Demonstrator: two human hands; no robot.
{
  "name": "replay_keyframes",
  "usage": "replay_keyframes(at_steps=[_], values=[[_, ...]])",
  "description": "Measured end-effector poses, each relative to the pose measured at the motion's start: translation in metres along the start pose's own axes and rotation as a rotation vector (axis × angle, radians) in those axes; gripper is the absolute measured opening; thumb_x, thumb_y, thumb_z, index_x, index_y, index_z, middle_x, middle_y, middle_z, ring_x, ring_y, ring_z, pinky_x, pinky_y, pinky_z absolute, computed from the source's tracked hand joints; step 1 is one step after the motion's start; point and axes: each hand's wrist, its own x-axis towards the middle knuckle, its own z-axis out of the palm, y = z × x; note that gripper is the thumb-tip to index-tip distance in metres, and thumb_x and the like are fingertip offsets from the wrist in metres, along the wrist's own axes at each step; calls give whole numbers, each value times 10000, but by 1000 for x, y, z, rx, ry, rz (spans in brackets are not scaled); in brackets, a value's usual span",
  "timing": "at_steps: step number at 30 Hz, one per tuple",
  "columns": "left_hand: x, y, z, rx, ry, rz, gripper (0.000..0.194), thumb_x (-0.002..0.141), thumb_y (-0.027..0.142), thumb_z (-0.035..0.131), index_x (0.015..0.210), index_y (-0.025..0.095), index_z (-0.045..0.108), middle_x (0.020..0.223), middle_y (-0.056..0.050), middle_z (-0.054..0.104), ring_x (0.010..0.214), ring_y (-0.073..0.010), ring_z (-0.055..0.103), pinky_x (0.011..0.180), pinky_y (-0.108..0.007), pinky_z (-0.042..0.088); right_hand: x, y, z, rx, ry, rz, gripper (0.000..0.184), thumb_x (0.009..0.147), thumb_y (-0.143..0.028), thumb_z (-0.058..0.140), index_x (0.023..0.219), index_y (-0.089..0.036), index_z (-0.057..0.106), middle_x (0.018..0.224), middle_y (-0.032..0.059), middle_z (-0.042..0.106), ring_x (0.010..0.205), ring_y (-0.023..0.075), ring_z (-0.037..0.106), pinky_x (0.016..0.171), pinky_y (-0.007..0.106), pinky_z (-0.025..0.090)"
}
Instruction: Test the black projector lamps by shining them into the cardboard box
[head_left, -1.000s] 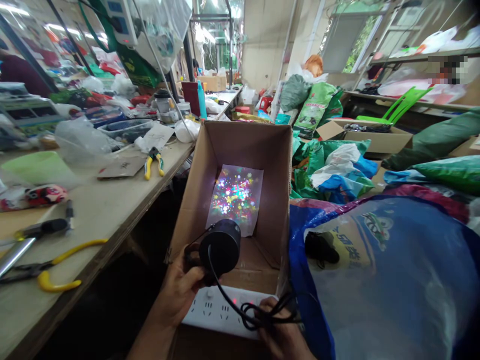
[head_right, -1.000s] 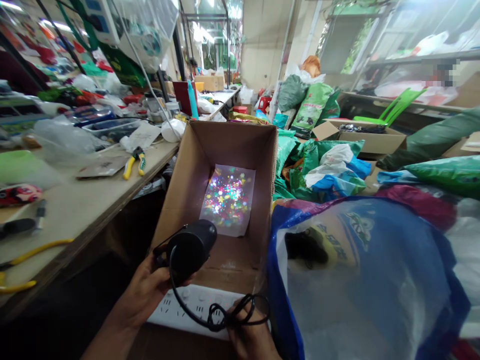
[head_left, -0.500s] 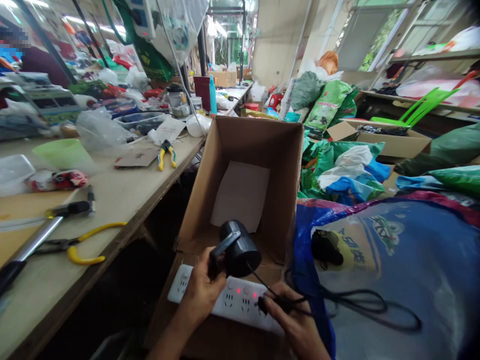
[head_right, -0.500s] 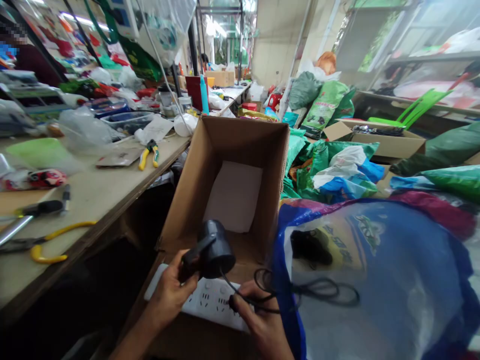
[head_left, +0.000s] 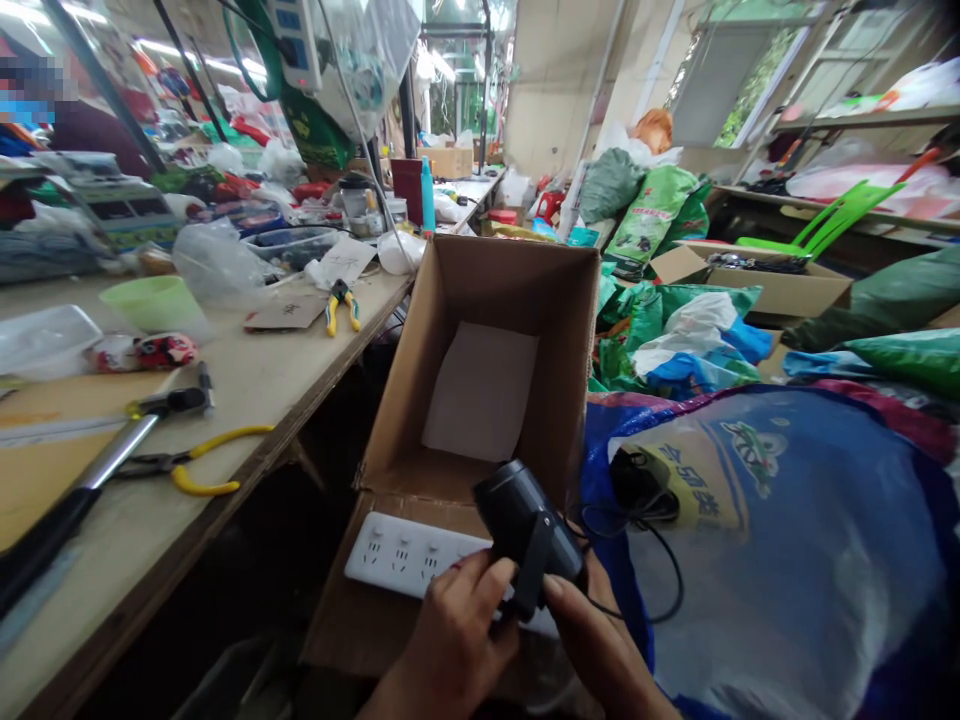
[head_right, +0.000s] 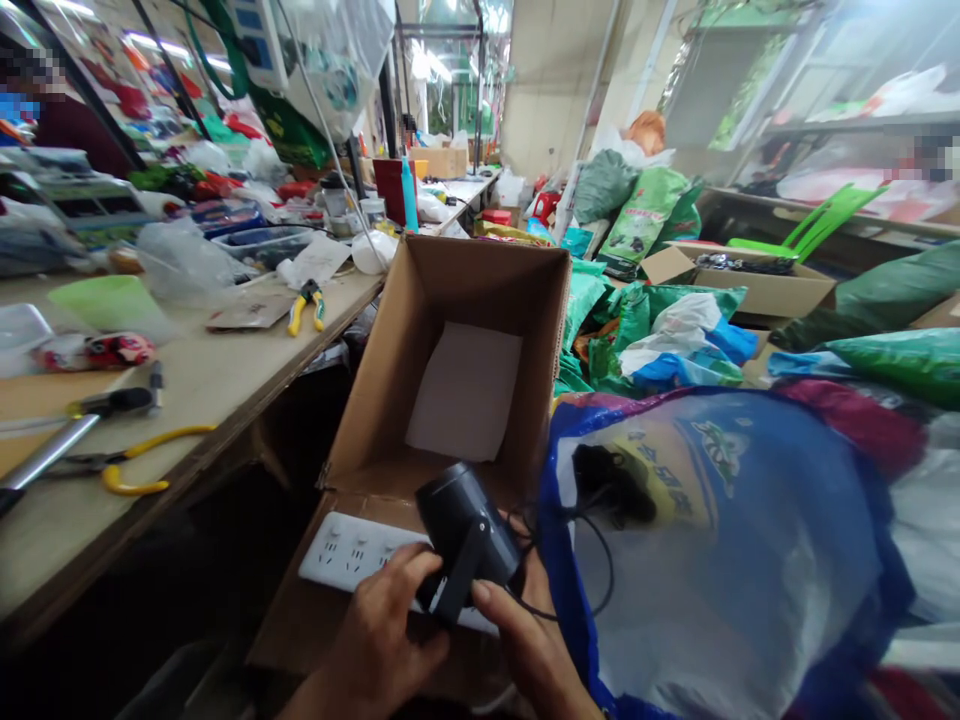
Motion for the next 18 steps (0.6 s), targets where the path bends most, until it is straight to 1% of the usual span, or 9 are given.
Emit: replay_keyframes(at_steps=[1,3,6,8,10,12,14,16,18], values=[[2,3,-4,41,25,-24,520,600,53,535,1093,198,456,999,-131,637,834,-287,675,650,-394,586,1,-4,-1,-1,-19,-6,688,679,-421,716,1307,-274,476,1196,49,602,1210,327,462,1042,466,368],[5,8,-11,92,38,-64,609,603,106,601,1174,172,401,1204,-218,517,1039,-363,602,753,-483,563,2,-12,-4,32,-71,-10,730,631,-422,745,1291,-251,482,1224,70,584,1198,340,466,1009,473,389],[10,10,-22,29,-34,-29,819,603,124,630,1329,135,252,1411,-295,280,1282,-419,378,902,-557,476,0,-20,-8,73,-112,4,815,550,-460,773,1273,-230,476,1235,95,569,1166,352,484,960,458,414],[14,7,-29,-43,-72,0,844,603,88,586,1361,127,217,1393,-286,350,1287,-392,387,921,-541,471,-2,-24,-12,74,-96,19,813,566,-483,750,1280,-235,451,1248,92,553,1182,348,468,967,452,394],[20,2,-36,-117,-71,15,737,606,39,518,1306,161,323,1265,-212,541,1194,-322,522,905,-474,504,-4,-28,-18,77,-122,14,780,577,-513,731,1257,-237,466,1251,85,545,1190,348,455,971,441,382],[27,-2,-44,-212,-60,8,589,608,-3,468,1154,215,457,1107,-112,664,1045,-235,637,861,-368,538,-4,-31,-24,86,-215,-1,765,537,-526,755,1204,-240,512,1237,80,548,1172,350,462,955,422,393],[34,-4,-51,-302,-75,-13,476,606,-19,463,1000,244,516,998,-43,707,926,-181,681,806,-289,548,-2,-34,-31,117,-311,-4,778,481,-514,795,1168,-252,540,1218,74,557,1128,341,494,923,403,415],[39,-1,-56,-336,-125,-42,436,611,-13,501,957,250,530,949,-23,706,893,-176,680,802,-291,542,-1,-39,-36,170,-355,27,781,487,-498,806,1184,-276,532,1224,66,554,1092,320,521,903,398,425],[40,5,-56,-323,-220,-58,481,638,48,597,1070,247,527,1092,-73,656,1012,-225,632,861,-356,521,-1,-44,-39,208,-391,53,796,476,-485,824,1190,-286,534,1224,59,560,1086,307,529,911,402,417]])
